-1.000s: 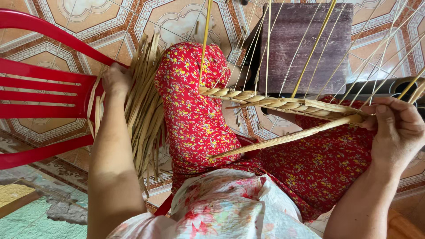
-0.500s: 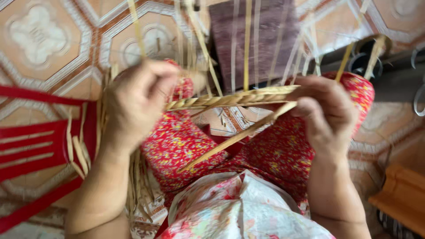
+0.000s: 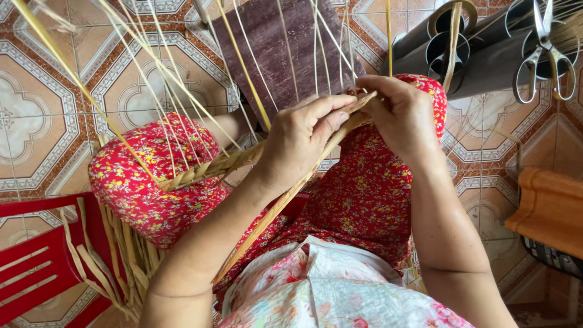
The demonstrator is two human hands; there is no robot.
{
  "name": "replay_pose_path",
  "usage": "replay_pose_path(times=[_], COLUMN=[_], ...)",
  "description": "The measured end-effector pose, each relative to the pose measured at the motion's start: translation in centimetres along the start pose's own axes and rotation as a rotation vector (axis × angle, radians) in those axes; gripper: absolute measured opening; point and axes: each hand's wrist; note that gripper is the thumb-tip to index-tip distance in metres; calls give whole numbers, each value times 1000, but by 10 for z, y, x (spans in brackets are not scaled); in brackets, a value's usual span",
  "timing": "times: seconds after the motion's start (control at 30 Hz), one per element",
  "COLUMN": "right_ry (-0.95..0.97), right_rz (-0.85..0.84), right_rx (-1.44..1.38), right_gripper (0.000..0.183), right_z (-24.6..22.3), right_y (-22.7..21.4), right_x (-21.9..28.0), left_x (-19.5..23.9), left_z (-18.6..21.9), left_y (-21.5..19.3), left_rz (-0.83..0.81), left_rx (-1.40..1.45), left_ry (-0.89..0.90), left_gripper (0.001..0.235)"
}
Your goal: The person weaves a basket by hand, interlacing thin, flexible strips of dried plant material through a vertical framework of staves. They work on their lap, repeatedly pulling new strips through the structure to form a tight, braided pattern.
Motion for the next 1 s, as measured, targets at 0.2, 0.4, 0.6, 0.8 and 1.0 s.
replay_pose_path(times=[0.2,0.4,0.6,0.8,1.0], right_ry=[-67,126,174,135,-191], right_rz=[4,-1,-3,-2,63], right_rx=[-171,-452,-380,-428,54], right_gripper=[7,5,5,8,10], right_z=[9,13,18,20,3], right_y=[2,-2,-5,-8,-26], right_x=[-4,22,36,40,32], left_x=[-9,-10,-13,-11,-10], left_z=[-26,-29,-31,-33,-40], left_y=[13,14,13,16,30], left_rz=[28,27,20,15,-6], left_rx=[-169,-168,-158,-110,-412], left_ry=[-210,-226,-261,-258,-159], left_gripper=[9,10,12,17,17])
Point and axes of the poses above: each hand's wrist, its own x-axis away from the middle knuckle, its own y-axis out of the palm, z = x × y, and after that the axes turned 15 degrees about x, right-handed
